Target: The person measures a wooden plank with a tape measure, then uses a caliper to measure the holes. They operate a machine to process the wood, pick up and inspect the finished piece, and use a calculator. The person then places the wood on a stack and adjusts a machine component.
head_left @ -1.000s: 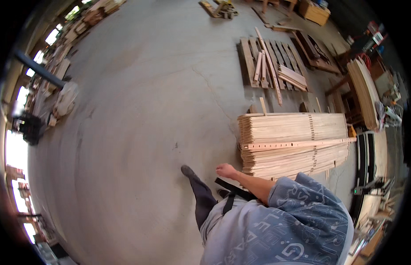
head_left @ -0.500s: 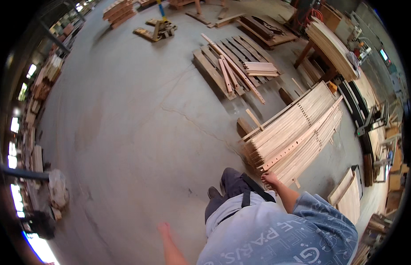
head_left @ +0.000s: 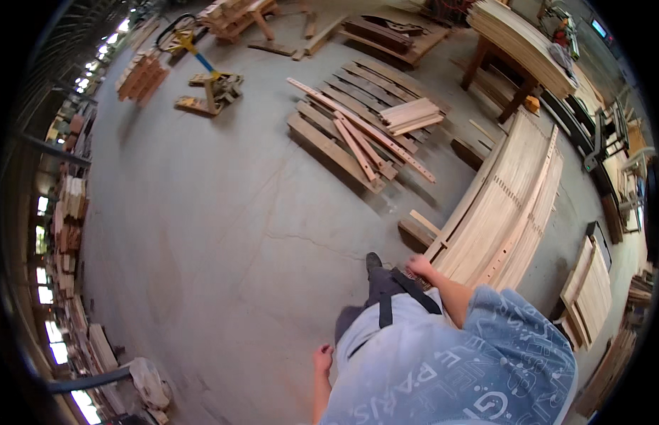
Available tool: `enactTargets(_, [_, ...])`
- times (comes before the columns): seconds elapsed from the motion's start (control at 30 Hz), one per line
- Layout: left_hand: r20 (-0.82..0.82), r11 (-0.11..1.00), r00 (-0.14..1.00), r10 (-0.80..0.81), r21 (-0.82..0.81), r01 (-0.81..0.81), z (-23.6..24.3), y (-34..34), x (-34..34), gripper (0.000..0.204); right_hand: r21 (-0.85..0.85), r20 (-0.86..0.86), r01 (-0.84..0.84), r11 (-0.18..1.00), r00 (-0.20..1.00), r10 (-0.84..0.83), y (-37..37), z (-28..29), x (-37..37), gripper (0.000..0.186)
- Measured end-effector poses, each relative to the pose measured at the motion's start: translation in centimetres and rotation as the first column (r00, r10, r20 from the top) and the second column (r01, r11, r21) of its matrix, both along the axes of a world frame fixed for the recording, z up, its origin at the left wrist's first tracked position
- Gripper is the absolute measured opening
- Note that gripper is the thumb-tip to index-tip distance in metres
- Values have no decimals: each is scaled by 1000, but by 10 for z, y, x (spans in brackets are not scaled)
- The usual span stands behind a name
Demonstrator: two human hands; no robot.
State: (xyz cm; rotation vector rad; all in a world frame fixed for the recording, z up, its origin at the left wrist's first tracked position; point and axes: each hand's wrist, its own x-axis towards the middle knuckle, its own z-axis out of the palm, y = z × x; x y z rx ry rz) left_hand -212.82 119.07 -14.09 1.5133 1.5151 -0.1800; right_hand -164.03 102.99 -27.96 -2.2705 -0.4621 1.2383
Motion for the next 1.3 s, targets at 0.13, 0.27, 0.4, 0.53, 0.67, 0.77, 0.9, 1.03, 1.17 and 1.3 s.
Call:
enactTargets(0.13, [-74,974,997,20,-221,-36,-22,15,28,24,199,-509,590,783,745,-432,114,80,77,21])
enactTargets(0.27, [-50,975,994,-99,-204,87,-44,90,71,23,274,-481,646,712,733,-481,163,89,135,25])
enactTargets(0.4, [4,959,969,-245,-147,243,-91,215,156,23,148,-319,651,744,744,-587,159,59,168,19])
enactTargets(0.53, [81,901,977,200,-407,-150,-130,363,293,22,-177,-22,535,826,837,-546,127,52,176,29])
enactTargets(0.67, [151,973,987,49,-229,-13,-137,457,434,25,-352,34,690,632,684,-728,114,59,185,76])
enactTargets(0.77, [179,961,956,-234,-108,256,-127,493,531,36,-426,53,662,617,699,-714,178,97,223,101])
enactTargets(0.9, [162,790,816,-555,-205,578,-150,481,589,63,-291,-59,651,701,719,-692,332,100,323,113])
enactTargets(1.03, [-138,468,448,-884,-313,827,-139,474,652,83,-208,110,345,915,938,-329,387,-74,384,120])
enactTargets(1.17, [-156,543,521,-839,-268,795,-183,478,669,77,-127,251,251,960,944,-214,477,-212,448,124])
enactTargets(1.3, [-187,566,535,-824,-228,792,-213,483,686,67,-149,402,178,973,910,-104,547,-326,500,130])
